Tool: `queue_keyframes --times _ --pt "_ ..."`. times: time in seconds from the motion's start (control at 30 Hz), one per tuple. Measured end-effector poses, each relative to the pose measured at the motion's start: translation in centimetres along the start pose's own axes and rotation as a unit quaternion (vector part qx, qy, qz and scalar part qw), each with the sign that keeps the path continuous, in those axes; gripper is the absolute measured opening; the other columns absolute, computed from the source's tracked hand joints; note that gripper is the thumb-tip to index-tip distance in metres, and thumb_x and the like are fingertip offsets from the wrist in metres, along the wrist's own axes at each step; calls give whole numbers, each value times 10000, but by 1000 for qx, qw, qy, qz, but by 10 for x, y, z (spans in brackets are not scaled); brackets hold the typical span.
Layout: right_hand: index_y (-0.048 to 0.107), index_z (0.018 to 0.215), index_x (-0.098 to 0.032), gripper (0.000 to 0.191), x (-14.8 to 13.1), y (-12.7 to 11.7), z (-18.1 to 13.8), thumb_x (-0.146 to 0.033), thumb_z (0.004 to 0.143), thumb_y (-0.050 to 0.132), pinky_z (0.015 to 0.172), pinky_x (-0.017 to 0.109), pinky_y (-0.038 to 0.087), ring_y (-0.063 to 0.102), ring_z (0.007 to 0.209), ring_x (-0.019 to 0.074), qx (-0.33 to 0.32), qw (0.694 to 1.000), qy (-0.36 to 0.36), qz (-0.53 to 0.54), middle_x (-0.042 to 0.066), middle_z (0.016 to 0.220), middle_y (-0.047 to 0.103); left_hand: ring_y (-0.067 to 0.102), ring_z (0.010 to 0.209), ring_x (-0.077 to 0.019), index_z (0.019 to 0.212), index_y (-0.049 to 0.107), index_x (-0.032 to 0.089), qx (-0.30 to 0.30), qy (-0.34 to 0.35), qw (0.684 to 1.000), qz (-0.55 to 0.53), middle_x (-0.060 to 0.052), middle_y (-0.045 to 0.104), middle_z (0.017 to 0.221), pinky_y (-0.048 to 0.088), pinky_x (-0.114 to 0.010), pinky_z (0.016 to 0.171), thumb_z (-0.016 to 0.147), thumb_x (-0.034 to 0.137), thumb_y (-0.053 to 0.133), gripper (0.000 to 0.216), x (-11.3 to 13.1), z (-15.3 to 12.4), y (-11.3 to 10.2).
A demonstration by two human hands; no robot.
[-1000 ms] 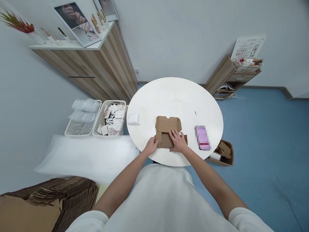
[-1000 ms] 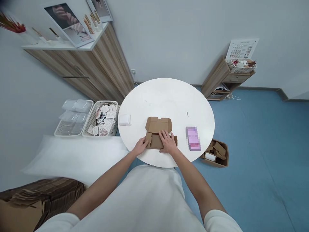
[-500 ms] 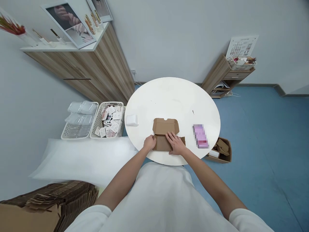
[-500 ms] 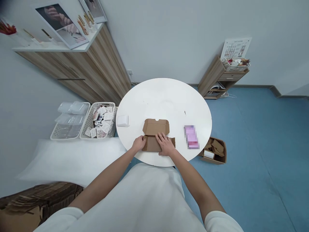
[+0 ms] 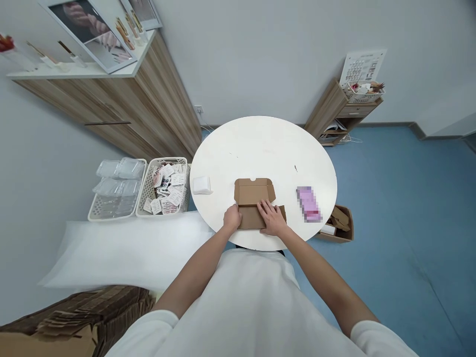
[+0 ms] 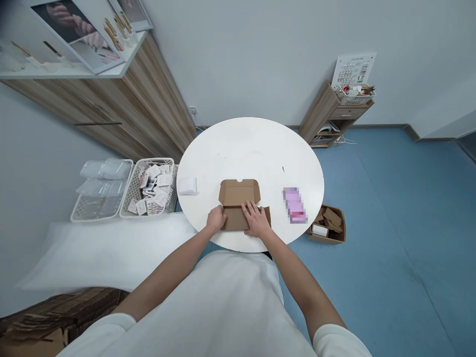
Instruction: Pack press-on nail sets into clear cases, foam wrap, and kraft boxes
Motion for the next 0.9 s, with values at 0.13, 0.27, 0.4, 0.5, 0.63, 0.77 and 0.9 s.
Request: queue_keyframes --times 0.13,0.27,0.4,0.5,0.63,0.77,0.9 --pt "-29 1383 -199 1123 4 1 2 -442 544 676 1001 513 142 8 1320 321 2 1000 16 1 122 1457 46 564 899 -210 1061 479 145 4 61 997 -44 -103 574 979 427 -289 708 776 302 447 327 4 -9 -4" --pt "-12 1385 -202 1107 6 0 3 -451 550 671 992 517 159 21 1317 328 13 1000 13 2 126 1456 54 397 1161 -262 1333 170 171 57 151 986 -37 -140 308 1307 402 -334 839 685 513 549 825 10 -32 -24" --pt "1 1386 -205 1085 5 1 5 -473 566 659 994 509 163 14 1318 327 21 1000 4 2 125 1452 84 451 1086 -312 1367 41 275 -1 192 979 72 -131 276 1311 408 -369 791 502 554 687 1115 27 -39 -21" --pt "-1 1386 -211 1102 5 0 8 -468 552 672 997 508 160 29 1318 324 20 1000 4 2 119 1454 79 527 949 -307 1370 20 296 -55 159 975 147 -128 424 1157 394 -396 763 465 582 694 1164 33 -29 -18" --pt "33 1387 -226 1092 8 -10 6 -529 543 657 1008 533 104 58 1315 329 28 999 9 36 112 1455 88 527 943 -314 1368 20 300 -95 142 968 184 -128 471 1102 371 -407 772 440 627 675 1182 37 -19 -16" --pt "117 1380 -247 889 46 -27 -18 -561 662 536 1015 546 99 90 1314 322 123 975 124 140 92 1447 139 519 959 -301 1366 24 291 -101 145 969 173 -127 474 1120 371 -379 766 435 632 667 1181 35 -17 -15" --pt "149 1372 -211 822 99 4 -65 -501 700 524 943 442 346 367 1203 285 181 853 321 371 133 1383 275 525 953 -294 1364 9 294 -103 152 969 165 -115 475 1130 376 -366 756 444 649 648 1175 34 -18 -13"
Point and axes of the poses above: each hand's wrist, its own z-axis towards the middle knuckle, its own y-axis out of the palm, x = y × z, the point moved 10 cm from there along z, towards the middle knuckle
